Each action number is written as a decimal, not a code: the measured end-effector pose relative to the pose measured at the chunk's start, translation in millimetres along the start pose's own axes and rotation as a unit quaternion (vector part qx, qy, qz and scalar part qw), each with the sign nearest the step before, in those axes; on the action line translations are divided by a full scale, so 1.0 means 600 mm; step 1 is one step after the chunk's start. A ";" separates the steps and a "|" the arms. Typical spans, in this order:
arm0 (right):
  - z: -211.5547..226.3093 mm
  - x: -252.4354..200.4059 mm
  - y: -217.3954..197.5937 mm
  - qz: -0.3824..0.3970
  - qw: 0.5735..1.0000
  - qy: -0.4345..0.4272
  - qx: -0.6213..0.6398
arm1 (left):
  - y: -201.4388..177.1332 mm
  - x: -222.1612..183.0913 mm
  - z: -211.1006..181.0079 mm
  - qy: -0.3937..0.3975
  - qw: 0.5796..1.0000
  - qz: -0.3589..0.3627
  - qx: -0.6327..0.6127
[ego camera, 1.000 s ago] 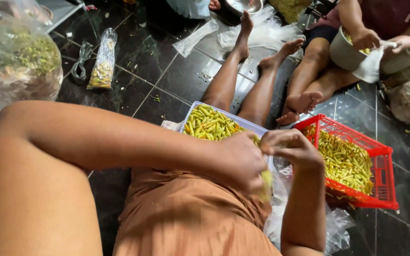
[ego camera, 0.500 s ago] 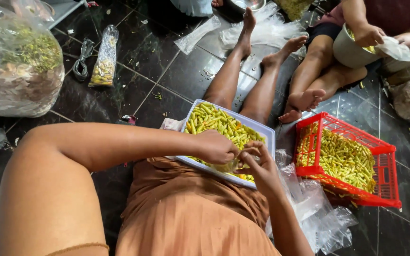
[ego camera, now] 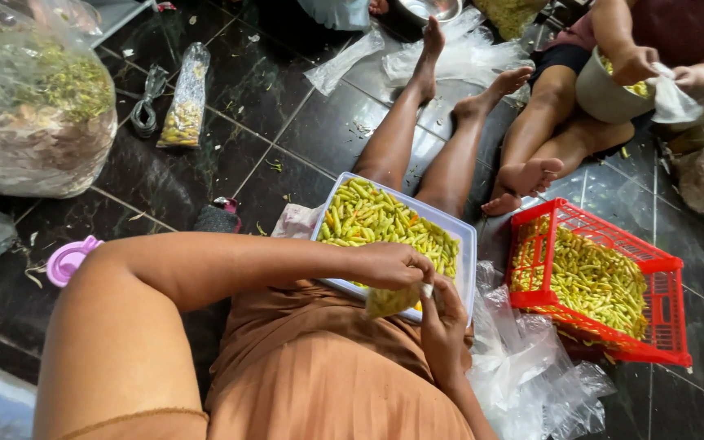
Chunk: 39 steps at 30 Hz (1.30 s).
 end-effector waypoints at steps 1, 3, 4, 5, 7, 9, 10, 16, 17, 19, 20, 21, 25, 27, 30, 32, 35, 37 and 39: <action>0.008 0.000 -0.001 0.003 1.000 0.002 0.003 | 0.007 0.002 0.006 -0.004 1.000 -0.001 -0.003; 0.025 0.003 -0.007 0.004 0.996 0.005 -0.092 | 0.016 0.005 0.017 -0.003 0.999 -0.012 -0.044; 0.022 0.004 -0.015 0.008 0.996 0.006 -0.090 | 0.017 0.006 0.023 -0.005 0.999 -0.014 -0.047; 0.011 -0.001 -0.029 -0.005 0.995 0.061 -0.080 | 0.021 0.006 0.026 0.009 0.993 -0.011 -0.118; 0.014 0.000 -0.045 -0.015 0.990 0.122 -0.071 | 0.025 0.005 0.034 0.020 0.981 -0.007 -0.194; 0.034 0.006 -0.043 0.010 0.984 0.177 0.033 | 0.027 0.002 0.040 0.042 0.976 -0.018 -0.214; 0.044 0.007 -0.039 0.014 0.982 0.188 0.034 | 0.035 0.013 0.049 0.035 0.974 -0.014 -0.222; 0.007 -0.016 -0.035 -0.016 0.976 0.204 -0.071 | 0.067 0.018 0.058 0.107 0.873 0.021 -0.476; 0.007 -0.009 -0.036 -0.017 0.980 0.186 -0.064 | 0.073 0.020 0.059 0.108 0.868 0.031 -0.483; 0.006 0.001 -0.037 -0.025 0.982 0.178 -0.059 | 0.084 0.023 0.062 0.101 0.863 0.052 -0.492; 0.011 0.006 -0.032 -0.010 0.987 0.151 -0.053 | 0.089 0.023 0.062 0.106 0.857 0.061 -0.501; 0.015 0.017 -0.026 0.006 0.992 0.121 -0.047 | 0.089 0.023 0.062 0.114 0.851 0.067 -0.508; -0.005 0.014 -0.030 0.048 0.995 0.082 -0.006 | 0.075 0.024 0.077 0.133 0.839 0.081 -0.522; 0.002 0.014 -0.026 0.088 0.995 0.052 0.019 | 0.084 0.010 0.095 0.146 0.822 0.085 -0.544; -0.002 0.018 -0.040 0.111 0.993 0.013 0.044 | 0.049 -0.015 0.060 0.140 0.845 0.046 -0.514; -0.020 0.016 -0.052 0.114 0.993 -0.007 0.040 | 0.044 -0.025 0.054 0.140 0.864 0.019 -0.483; -0.010 0.025 -0.053 0.116 0.991 -0.056 0.026 | 0.040 -0.030 0.047 0.158 0.892 -0.035 -0.421; 0.006 0.036 -0.043 0.116 0.990 -0.083 0.015 | 0.041 -0.028 0.045 0.176 0.901 -0.060 -0.393; 0.015 0.045 -0.029 0.101 0.991 -0.081 0.043 | 0.046 -0.026 0.052 0.174 0.882 -0.065 -0.432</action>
Point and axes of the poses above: each hand's wrist, its own x-axis towards the middle knuckle, its own y-axis out of the palm, z = x × y, the point moved 5 cm from there along x, towards the middle knuckle, and after that the axes turned 10 degrees about -y, right-handed, at the moved point
